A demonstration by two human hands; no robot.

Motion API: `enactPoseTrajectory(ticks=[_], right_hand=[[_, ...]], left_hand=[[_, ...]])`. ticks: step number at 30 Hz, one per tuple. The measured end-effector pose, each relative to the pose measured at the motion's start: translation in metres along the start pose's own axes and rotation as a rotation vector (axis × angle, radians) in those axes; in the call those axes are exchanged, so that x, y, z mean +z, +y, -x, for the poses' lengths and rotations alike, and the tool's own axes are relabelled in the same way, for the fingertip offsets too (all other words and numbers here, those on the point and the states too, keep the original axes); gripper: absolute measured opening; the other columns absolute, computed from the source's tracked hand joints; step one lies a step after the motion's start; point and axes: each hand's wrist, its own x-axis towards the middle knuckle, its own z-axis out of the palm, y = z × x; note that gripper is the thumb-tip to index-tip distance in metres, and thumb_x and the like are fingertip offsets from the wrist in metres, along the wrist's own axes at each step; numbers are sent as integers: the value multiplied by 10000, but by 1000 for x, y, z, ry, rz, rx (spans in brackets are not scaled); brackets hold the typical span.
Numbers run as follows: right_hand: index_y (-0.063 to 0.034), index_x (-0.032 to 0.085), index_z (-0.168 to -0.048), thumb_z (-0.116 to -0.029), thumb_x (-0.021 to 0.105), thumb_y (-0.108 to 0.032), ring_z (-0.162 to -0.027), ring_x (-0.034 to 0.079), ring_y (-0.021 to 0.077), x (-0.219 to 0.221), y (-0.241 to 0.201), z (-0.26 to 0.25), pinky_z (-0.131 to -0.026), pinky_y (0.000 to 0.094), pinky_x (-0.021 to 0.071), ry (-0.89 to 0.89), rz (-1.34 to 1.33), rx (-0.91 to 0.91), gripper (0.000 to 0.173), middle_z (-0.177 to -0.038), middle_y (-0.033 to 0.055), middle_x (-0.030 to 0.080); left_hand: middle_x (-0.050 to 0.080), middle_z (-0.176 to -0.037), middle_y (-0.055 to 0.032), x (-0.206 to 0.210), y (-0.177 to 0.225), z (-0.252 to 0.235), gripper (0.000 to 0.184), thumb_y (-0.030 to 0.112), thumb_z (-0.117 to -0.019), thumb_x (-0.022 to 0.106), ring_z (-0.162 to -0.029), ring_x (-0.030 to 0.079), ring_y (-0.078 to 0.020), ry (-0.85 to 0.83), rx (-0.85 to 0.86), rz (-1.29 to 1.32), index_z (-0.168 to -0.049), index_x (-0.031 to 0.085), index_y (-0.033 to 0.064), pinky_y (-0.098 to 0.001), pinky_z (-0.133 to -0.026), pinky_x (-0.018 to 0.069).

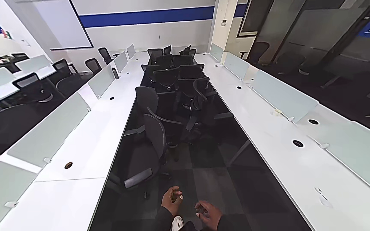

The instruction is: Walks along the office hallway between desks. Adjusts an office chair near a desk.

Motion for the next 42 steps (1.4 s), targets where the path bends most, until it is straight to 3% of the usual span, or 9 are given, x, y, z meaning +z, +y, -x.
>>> enactPoseTrajectory(ticks=[7,13,16,20,24,28,30,36,42], right_hand=[[-37,650,-1286,-998,670,-282,-1113,709,265,-51,8,-111,-1040,466,544,-188,61,-128,379,-1210,156,723],[-28,652,-1281,-989,674,-268,-1101,711,266,-116,13,-217,-1027,452,550,-342,92,-215,378,-1211,167,719],[-34,651,-1285,-990,671,-278,-1090,712,260,-157,17,-268,-1010,451,556,-453,159,-283,383,-1202,157,723],[-59,642,-1311,-992,667,-302,-1116,702,241,-217,16,-319,-1038,439,542,-547,240,-339,401,-1226,136,714],[-53,657,-1296,-985,671,-279,-1129,695,224,-276,26,-355,-1055,415,529,-556,250,-343,385,-1226,131,717],[-63,652,-1295,-988,668,-292,-1111,700,217,-307,48,-376,-1040,411,541,-622,301,-345,384,-1226,118,716],[-67,659,-1283,-979,681,-288,-1091,704,221,-315,57,-379,-1033,421,544,-631,305,-351,377,-1204,114,722],[-51,654,-1282,-977,681,-253,-1064,708,236,-310,72,-367,-1007,428,559,-728,289,-395,367,-1201,128,714],[-60,655,-1280,-976,686,-258,-1065,708,227,-303,76,-343,-1005,422,564,-827,373,-452,364,-1205,122,711]], left_hand=[[656,-1352,-210,-19,-4,-87,605,128,-886,773,-1213,672,-288,157,-104,-75,-1421,535,-26,-427,-1063,543],[559,-1483,-194,-31,41,-173,676,238,-896,761,-1363,558,-303,319,-117,-366,-1484,508,19,-438,-1183,434],[468,-1576,-194,-36,61,-238,764,307,-892,763,-1475,439,-334,389,-226,-502,-1530,451,25,-465,-1243,348],[377,-1645,-173,-41,58,-326,922,417,-901,757,-1535,347,-334,391,-555,-616,-1613,305,44,-506,-1243,328],[524,-1522,-215,-42,44,-397,931,328,-913,758,-1385,547,-369,377,-761,-636,-1634,237,56,-552,-1135,463],[676,-1344,-174,-49,41,-414,654,336,-872,765,-1250,657,-356,469,-942,-590,-1448,548,117,-580,-1015,548],[686,-1330,-164,-46,43,-415,573,349,-861,764,-1245,662,-344,477,-969,-588,-1366,626,114,-576,-1004,554],[689,-1325,-157,-23,31,-393,514,319,-862,758,-1239,663,-345,538,-1011,-563,-1329,656,129,-569,-984,562],[676,-1344,-169,9,11,-327,555,339,-858,762,-1257,650,-357,544,-1060,-533,-1350,633,119,-586,-992,553]])
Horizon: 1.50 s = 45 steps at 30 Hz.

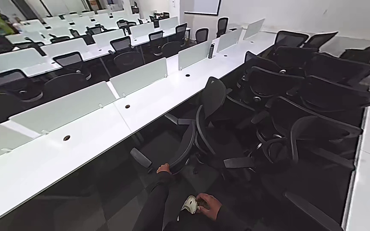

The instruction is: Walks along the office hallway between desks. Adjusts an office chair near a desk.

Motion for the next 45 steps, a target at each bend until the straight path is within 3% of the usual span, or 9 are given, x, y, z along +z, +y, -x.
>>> enactPoseTrajectory(ticks=[11,18,21,24,27,31,33,36,45], right_hand=[[-61,650,-1300,-988,668,-288,-1120,700,230,42,-23,55,-1039,435,545,-69,112,18,386,-1238,122,711],[-53,665,-1280,-977,683,-299,-1126,693,262,47,-19,60,-1049,453,535,-64,193,-3,391,-1230,140,708],[-77,652,-1337,-934,719,-286,-1289,608,304,29,-26,38,-1142,471,462,3,367,-24,459,-1359,145,655],[-127,592,-1430,-867,792,-254,-1403,500,378,11,-35,-1,-1092,577,474,60,542,-34,611,-1514,146,543],[-185,530,-1505,-804,842,-198,-1519,356,373,2,-46,-51,-1124,603,433,-1,707,-109,767,-1625,119,422],[-253,495,-1542,-699,896,-146,-1583,203,387,20,-52,-109,-1210,711,213,-306,986,-250,939,-1703,69,300],[-240,597,-1457,-673,892,-137,-1566,255,381,41,-49,-130,-1179,796,111,-431,1149,-328,844,-1639,30,428],[-223,661,-1376,-744,837,-128,-1512,377,352,61,-57,-141,-1160,825,99,-519,1274,-439,663,-1519,0,573],[-184,665,-1351,-741,828,-176,-1390,517,343,104,-80,-143,-1185,783,124,-677,1450,-781,631,-1380,36,665]], left_hand=[[674,-1345,-185,47,-74,64,519,339,-866,768,-1263,640,-381,-5,-35,12,-1314,664,99,-614,-1007,530],[687,-1327,-179,94,-138,130,623,402,-837,763,-1255,646,-368,-8,-121,13,-1359,634,88,-585,-1040,519],[687,-1329,-182,124,-166,155,662,430,-846,752,-1269,635,-375,-19,-145,42,-1397,613,90,-586,-1083,485],[696,-1306,-178,153,-186,187,608,369,-836,753,-1257,638,-369,-46,-196,68,-1356,636,77,-577,-1086,478],[677,-1349,-161,182,-196,219,618,337,-828,761,-1308,602,-349,-68,-278,136,-1380,631,92,-553,-1144,426],[663,-1378,-143,221,-193,264,642,365,-828,762,-1346,572,-340,-106,-382,229,-1396,618,101,-537,-1179,390],[657,-1390,-132,240,-184,285,645,351,-816,767,-1359,561,-331,-115,-459,290,-1396,619,111,-527,-1195,375],[637,-1429,-91,269,-164,308,668,353,-806,776,-1403,520,-298,-126,-591,383,-1417,610,137,-513,-1222,338],[569,-1512,-36,338,-92,364,703,337,-784,783,-1467,433,-291,-29,-930,671,-1447,599,191,-490,-1260,262]])
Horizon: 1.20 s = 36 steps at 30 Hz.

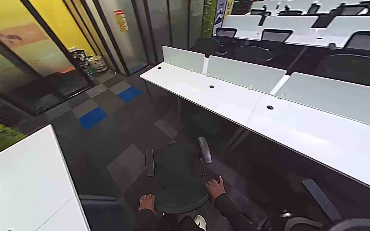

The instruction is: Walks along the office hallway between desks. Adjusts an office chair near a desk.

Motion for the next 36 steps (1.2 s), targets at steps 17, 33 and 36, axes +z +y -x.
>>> enactPoseTrajectory(ticks=[17,33,36], right_hand=[[-142,659,-1346,-831,755,-223,-1334,578,327,-26,-94,-40,-1183,636,319,-123,148,-380,530,-1374,88,674],[-167,781,-971,-887,663,-189,-953,762,165,-21,-151,-89,-828,367,618,752,-8,-603,147,-1023,-16,796],[-154,777,-927,-814,710,-184,-930,764,171,-35,-171,-122,-795,383,628,785,1,-596,135,-982,-9,793]], left_hand=[[658,-1411,15,51,-37,63,535,392,-765,819,-1456,421,-436,354,30,440,-1283,740,287,-878,-1074,131],[751,-1222,6,-16,-173,-38,333,164,-782,817,-1288,617,-364,588,410,286,-1109,802,229,-850,-1035,275],[751,-1210,17,-27,-196,-63,417,239,-692,874,-1284,615,-360,613,391,264,-1103,805,245,-844,-1043,272]])
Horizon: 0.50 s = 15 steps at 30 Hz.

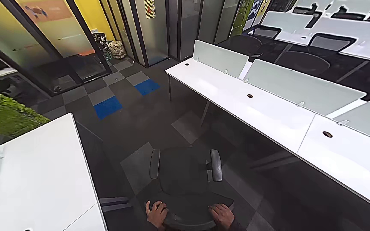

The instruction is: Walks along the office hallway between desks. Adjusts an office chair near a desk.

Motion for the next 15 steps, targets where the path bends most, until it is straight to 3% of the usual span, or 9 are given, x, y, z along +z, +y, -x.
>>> enactPoseTrajectory(ticks=[2,5,7,9,10,12,15], right_hand=[[-129,772,-929,-791,738,-129,-937,768,198,6,6,-33,-795,413,632,-24,-13,17,141,-980,17,794],[-104,758,-963,-743,808,-128,-958,761,239,13,20,-89,-795,469,621,-147,-19,47,226,-986,53,786],[-81,745,-1056,-784,790,-153,-1066,733,278,11,28,-132,-899,523,580,-351,-44,111,285,-1077,87,776],[-58,702,-1176,-831,746,-192,-1190,672,314,7,39,-180,-1024,563,499,-585,-76,188,373,-1201,124,737],[-56,693,-1191,-826,748,-203,-1199,664,325,7,43,-202,-1039,569,484,-635,-75,204,397,-1214,131,731],[-61,678,-1231,-837,746,-200,-1223,645,330,12,52,-241,-1080,568,450,-698,-58,231,423,-1245,137,716],[-81,666,-1286,-866,727,-196,-1268,620,324,23,67,-293,-1126,563,413,-729,-45,252,441,-1291,130,702]], left_hand=[[716,-1297,3,-13,-21,-23,547,395,-676,890,-1372,540,-360,-132,-66,11,-1188,775,242,-829,-1103,203],[642,-1425,-3,-40,-48,-67,628,464,-723,871,-1469,430,-337,-310,-180,0,-1291,722,243,-787,-1173,103],[578,-1498,25,-54,-66,-97,649,512,-777,830,-1516,356,-310,-402,-241,-37,-1360,671,276,-763,-1197,58],[544,-1531,32,-63,-86,-126,673,541,-792,811,-1534,320,-306,-430,-282,-70,-1395,640,293,-751,-1207,37],[530,-1544,32,-67,-96,-140,694,561,-789,806,-1540,307,-310,-437,-300,-90,-1408,627,304,-749,-1210,35],[496,-1573,17,-72,-114,-167,745,592,-759,817,-1548,284,-336,-429,-354,-129,-1424,606,330,-759,-1205,41],[365,-1666,-67,-80,-127,-204,883,499,-741,880,-1572,191,-423,-365,-553,-148,-1523,494,361,-803,-1174,73]])
